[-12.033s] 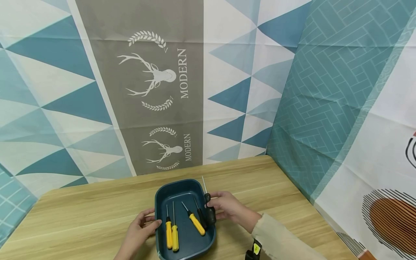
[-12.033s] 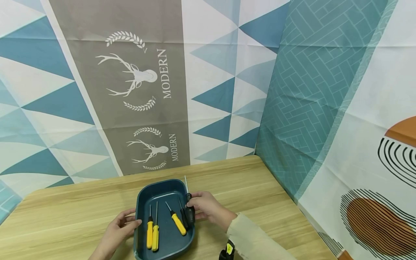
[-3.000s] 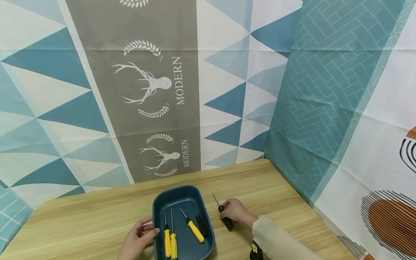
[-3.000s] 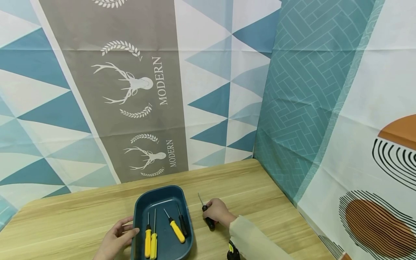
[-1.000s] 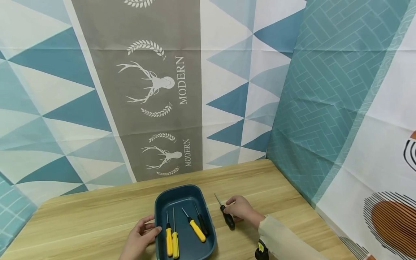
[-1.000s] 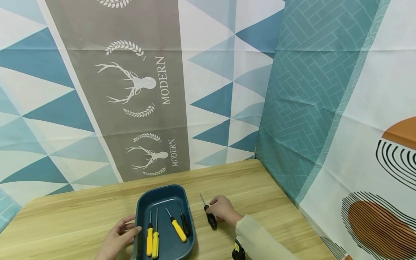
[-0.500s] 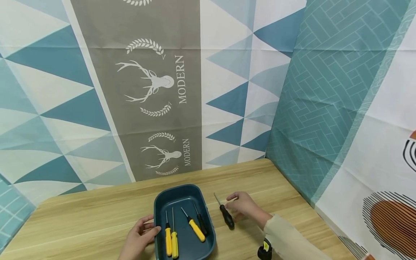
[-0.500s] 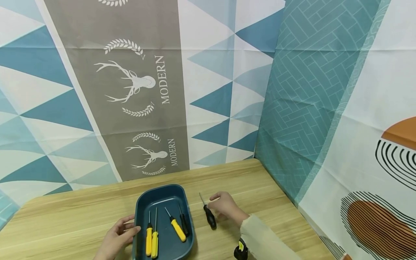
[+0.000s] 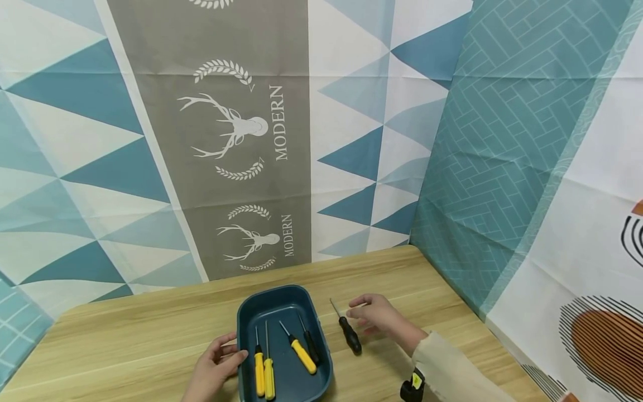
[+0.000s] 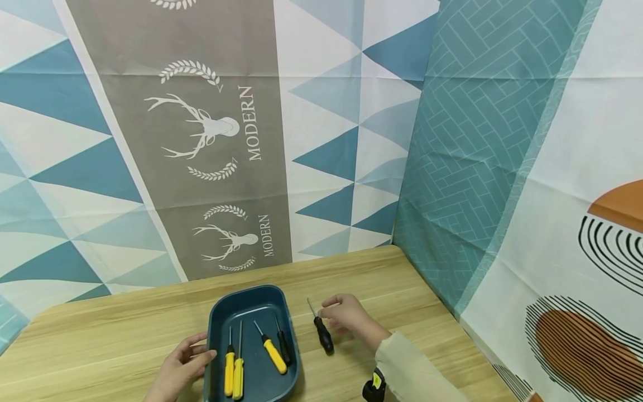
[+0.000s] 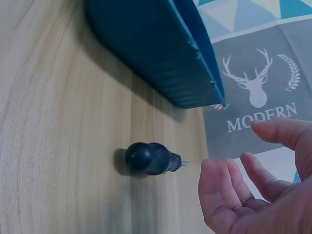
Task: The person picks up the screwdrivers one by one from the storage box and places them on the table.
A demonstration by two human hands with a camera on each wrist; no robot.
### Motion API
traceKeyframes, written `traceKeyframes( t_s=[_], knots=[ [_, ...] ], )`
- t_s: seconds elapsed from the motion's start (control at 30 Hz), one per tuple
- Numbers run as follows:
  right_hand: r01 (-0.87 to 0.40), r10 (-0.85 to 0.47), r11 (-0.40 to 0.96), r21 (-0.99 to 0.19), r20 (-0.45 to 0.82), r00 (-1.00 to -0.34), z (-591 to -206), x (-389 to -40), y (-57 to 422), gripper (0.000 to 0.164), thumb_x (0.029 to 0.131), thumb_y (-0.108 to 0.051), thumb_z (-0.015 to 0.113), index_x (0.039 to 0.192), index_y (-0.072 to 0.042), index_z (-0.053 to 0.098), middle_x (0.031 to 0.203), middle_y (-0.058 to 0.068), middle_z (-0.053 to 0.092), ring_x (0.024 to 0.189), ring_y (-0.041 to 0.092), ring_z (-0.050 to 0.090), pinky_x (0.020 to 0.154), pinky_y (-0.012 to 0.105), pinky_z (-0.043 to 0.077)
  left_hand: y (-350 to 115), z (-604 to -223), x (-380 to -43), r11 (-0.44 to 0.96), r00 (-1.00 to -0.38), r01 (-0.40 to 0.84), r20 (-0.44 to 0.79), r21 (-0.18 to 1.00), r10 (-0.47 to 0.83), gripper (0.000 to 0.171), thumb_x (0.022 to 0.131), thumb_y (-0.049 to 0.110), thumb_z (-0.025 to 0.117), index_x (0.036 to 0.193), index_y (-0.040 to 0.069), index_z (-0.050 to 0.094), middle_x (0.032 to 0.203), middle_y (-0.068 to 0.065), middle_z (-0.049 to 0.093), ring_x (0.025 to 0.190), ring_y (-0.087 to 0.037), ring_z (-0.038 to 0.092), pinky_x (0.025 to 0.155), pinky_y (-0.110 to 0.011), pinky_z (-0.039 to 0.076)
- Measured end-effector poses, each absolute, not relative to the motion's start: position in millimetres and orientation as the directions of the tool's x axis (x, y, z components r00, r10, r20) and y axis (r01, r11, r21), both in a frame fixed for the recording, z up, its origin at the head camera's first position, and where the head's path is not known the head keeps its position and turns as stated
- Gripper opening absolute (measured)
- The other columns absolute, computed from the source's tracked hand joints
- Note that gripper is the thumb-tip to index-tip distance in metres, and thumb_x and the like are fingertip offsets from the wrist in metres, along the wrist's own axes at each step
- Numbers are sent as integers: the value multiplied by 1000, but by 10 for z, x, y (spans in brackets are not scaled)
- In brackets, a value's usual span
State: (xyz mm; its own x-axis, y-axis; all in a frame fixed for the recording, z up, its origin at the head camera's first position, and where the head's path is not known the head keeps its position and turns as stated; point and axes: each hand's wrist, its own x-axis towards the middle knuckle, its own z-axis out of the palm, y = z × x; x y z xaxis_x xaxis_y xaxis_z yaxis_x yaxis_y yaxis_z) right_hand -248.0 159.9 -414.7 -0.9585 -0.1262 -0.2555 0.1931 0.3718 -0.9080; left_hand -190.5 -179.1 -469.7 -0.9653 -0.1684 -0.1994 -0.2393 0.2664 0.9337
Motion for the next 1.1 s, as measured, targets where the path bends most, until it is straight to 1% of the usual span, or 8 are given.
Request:
traceKeyframes(
  t_s=[0.1,0.2,0.33,0.47,0.67,0.8,0.97,1.1],
  knots=[
    [209,-138,336,-919,-267,-954,-4123,-2475,1596,39,84,-18,67,116,1,57,95,13,60,75,22,58,60,34,54,-1785,-4688,-1896,265,-965,-238,-197,935,-170,60,84,23,68,134,-1,43,112,-20,61,90,-20,63,73,-37,57],
    [216,-153,316,-924,-274,-949,-4094,-2462,1587,37,84,-18,66,116,0,58,96,14,60,75,21,58,59,31,53,-1781,-4680,-1889,262,-966,-235,-195,936,-170,60,84,22,68,133,-1,43,111,-20,61,90,-20,63,73,-37,57],
    [212,-181,303,-929,-274,-945,-4066,-2441,1566,38,84,-19,66,116,0,58,97,15,60,77,22,59,59,31,53,-1779,-4683,-1888,258,-968,-229,-190,939,-166,60,84,23,68,133,-1,42,111,-20,62,90,-20,64,73,-37,57],
    [216,-204,284,-934,-279,-938,-4045,-2421,1544,40,84,-20,66,117,1,56,98,14,61,76,20,57,60,31,54,-1783,-4693,-1893,253,-969,-223,-185,941,-162,61,85,23,68,134,-2,42,111,-20,62,90,-20,64,73,-37,57],
    [227,-235,258,-939,-288,-928,-4014,-2392,1518,45,84,-22,67,120,2,54,106,16,62,76,18,57,61,30,55,-1792,-4700,-1899,257,-969,-223,-186,940,-160,61,85,23,68,134,-1,42,111,-20,62,90,-21,64,73,-37,57],
    [227,-252,247,-942,-288,-924,-4012,-2374,1500,46,84,-22,66,122,2,53,107,16,62,75,17,58,61,31,56,-1796,-4696,-1897,260,-969,-225,-188,939,-158,60,85,23,68,134,-1,43,111,-20,62,90,-21,64,73,-37,57],
    [230,-260,250,-940,-294,-920,-4007,-2354,1456,46,84,-22,66,121,2,54,108,17,62,79,21,60,64,34,57,-1799,-4689,-1896,270,-968,-232,-195,935,-156,60,85,24,68,134,-1,43,113,-20,61,90,-20,63,73,-37,57],
    [234,-266,247,-940,-298,-917,-4003,-2342,1418,46,83,-22,67,121,1,55,104,15,62,83,25,60,65,35,57,-1799,-4690,-1895,269,-967,-237,-201,934,-157,60,85,24,68,134,0,43,113,-20,61,90,-19,63,73,-37,57]
  ],
)
